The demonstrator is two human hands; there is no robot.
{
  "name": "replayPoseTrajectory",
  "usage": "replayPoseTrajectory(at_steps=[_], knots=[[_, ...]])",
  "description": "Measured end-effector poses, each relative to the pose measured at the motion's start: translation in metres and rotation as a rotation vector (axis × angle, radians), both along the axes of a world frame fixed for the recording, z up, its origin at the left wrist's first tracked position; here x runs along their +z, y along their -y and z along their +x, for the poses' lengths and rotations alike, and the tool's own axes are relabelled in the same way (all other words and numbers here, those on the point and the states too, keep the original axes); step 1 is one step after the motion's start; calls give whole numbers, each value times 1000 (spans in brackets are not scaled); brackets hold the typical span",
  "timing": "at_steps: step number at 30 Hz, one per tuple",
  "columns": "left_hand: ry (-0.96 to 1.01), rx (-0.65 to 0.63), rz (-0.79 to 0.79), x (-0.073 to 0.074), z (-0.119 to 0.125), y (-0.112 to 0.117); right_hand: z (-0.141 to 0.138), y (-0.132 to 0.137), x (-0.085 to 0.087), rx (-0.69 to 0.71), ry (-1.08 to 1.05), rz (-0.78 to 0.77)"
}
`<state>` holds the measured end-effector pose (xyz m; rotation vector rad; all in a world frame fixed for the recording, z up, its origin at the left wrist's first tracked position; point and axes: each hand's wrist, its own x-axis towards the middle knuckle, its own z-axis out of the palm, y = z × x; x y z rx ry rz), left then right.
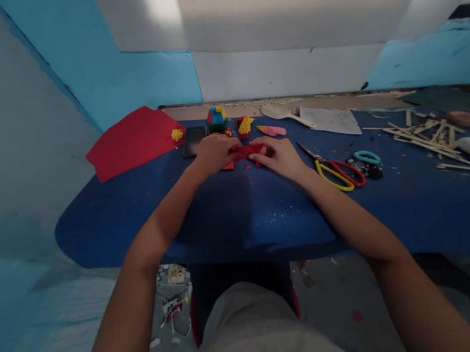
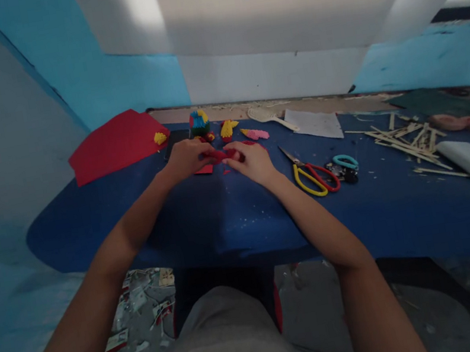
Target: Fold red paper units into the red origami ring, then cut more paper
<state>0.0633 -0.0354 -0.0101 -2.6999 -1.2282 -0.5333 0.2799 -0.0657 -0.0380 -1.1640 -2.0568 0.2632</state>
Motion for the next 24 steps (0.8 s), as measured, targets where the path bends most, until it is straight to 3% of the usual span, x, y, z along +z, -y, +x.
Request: replayPoseTrajectory(at_steps=[4,8,10,14,16,19,24], knots=[[17,-37,19,-4,6,3,-3,0,-2,115,-57,-109],[70,-52,-57,-1,2,2,0,-3,-2,133,-97,-130],[173,-4,-99,3,-2,1,2,-4,-1,150,-100,-126],[410,97,-133,6,-2,1,7,-1,2,325,35,-221],[446,95,-139,6,1,4,8,0,3,290,64,-219],[414,64,-162,1,7,9,7,0,3,120,-66,-127],[392,-131,-229,-5,13,11,1,1,2,187,-77,-99]])
